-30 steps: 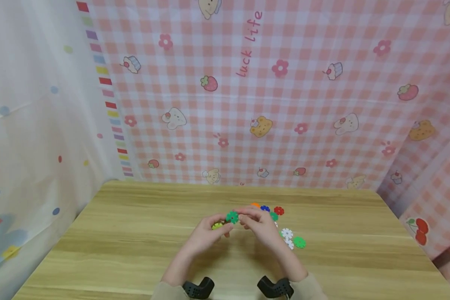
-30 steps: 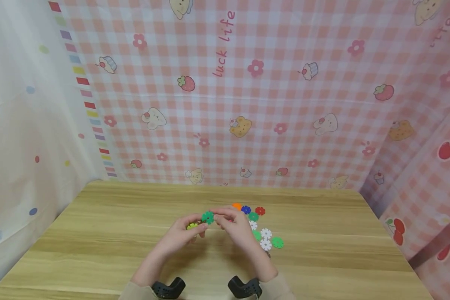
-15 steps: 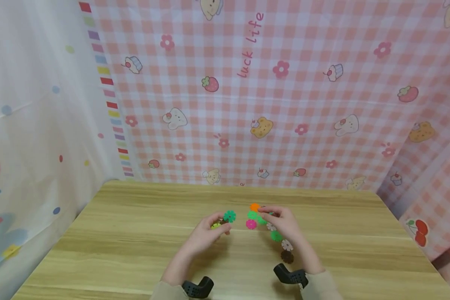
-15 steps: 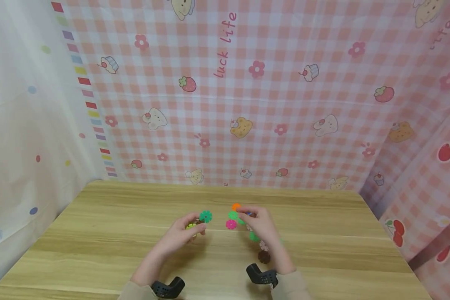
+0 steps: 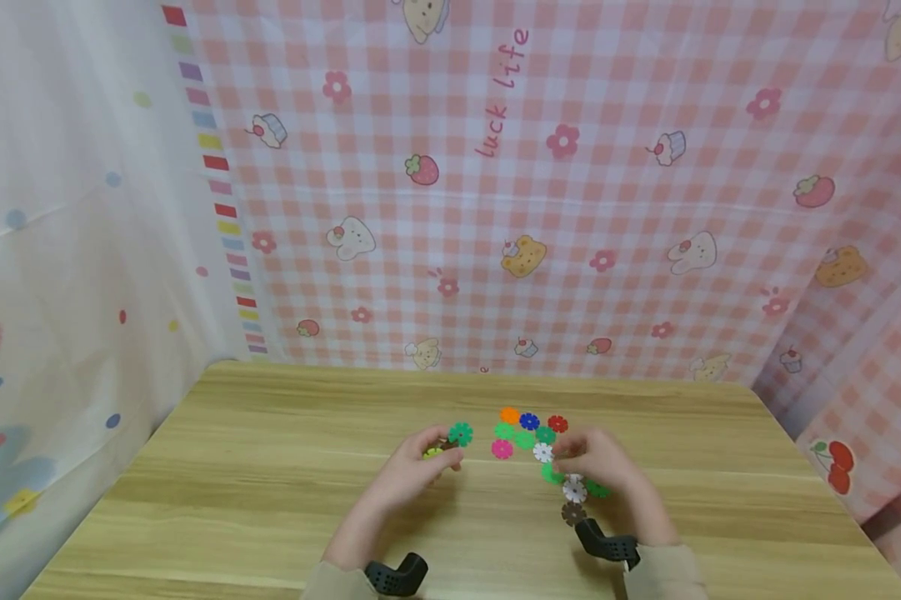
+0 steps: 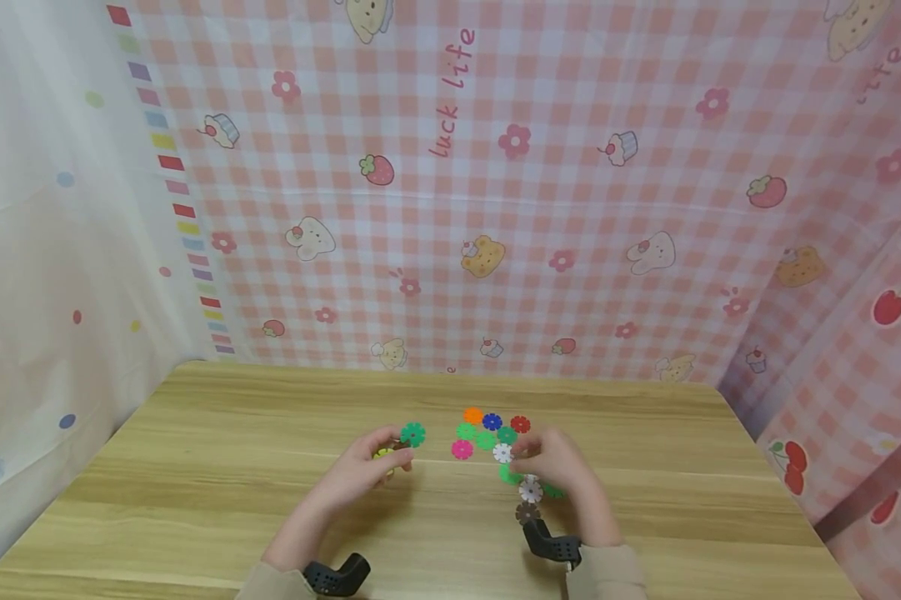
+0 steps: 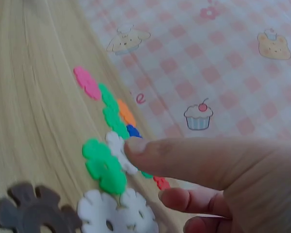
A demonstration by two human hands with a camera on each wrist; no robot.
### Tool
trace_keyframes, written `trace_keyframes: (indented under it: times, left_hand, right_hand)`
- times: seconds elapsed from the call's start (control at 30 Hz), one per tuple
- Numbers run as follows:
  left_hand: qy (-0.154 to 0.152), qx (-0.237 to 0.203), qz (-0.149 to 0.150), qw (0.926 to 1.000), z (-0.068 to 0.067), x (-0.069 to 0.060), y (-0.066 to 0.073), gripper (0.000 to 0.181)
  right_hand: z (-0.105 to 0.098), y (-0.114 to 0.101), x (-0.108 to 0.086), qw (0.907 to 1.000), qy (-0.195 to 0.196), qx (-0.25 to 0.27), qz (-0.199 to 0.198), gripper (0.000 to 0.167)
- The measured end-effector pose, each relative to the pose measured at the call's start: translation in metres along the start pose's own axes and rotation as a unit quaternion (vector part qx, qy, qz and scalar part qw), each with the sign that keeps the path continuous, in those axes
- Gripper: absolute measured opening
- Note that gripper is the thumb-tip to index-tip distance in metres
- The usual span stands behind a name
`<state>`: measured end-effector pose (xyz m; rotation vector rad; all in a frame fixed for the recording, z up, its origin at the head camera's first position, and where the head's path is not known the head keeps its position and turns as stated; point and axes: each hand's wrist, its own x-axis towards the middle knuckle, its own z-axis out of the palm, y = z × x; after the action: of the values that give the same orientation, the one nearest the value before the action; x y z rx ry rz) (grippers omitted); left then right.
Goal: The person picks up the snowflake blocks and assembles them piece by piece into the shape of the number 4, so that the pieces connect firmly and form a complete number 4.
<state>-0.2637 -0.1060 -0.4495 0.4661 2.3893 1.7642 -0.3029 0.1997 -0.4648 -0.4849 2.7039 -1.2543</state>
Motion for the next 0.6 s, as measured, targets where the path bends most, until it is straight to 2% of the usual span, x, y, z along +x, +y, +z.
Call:
trace_keyframes:
  times: [0.3, 0.47, 0.5, 0.6]
  left_hand:
    - [-0.002, 0.006, -0.008, 0.9999, -0.001, 0.001, 0.003, 0.022]
    - [0.000, 0.003, -0.002, 1.0000, -0.003, -0.001, 0.003, 0.025]
    - [0.000, 0.000, -0.001, 1.0000, -0.003, -0.003, 0.008, 0.026]
    - [0.003, -0.008, -0.003, 1.0000, -0.003, -0.005, 0.010, 0.028]
  right_hand:
    - [-0.003, 0.007, 0.001, 0.9990, -0.035, -0.025, -0.007, 0.025]
    - [-0.008, 0.005, -0.006, 0.9961, -0.063, -0.025, -0.056, 0.024]
    - [-0.010, 0.005, -0.008, 0.9951, -0.068, -0.025, -0.067, 0.024]
    - [-0.012, 0.006, -0.013, 0.9925, -0.082, -0.019, -0.089, 0.024]
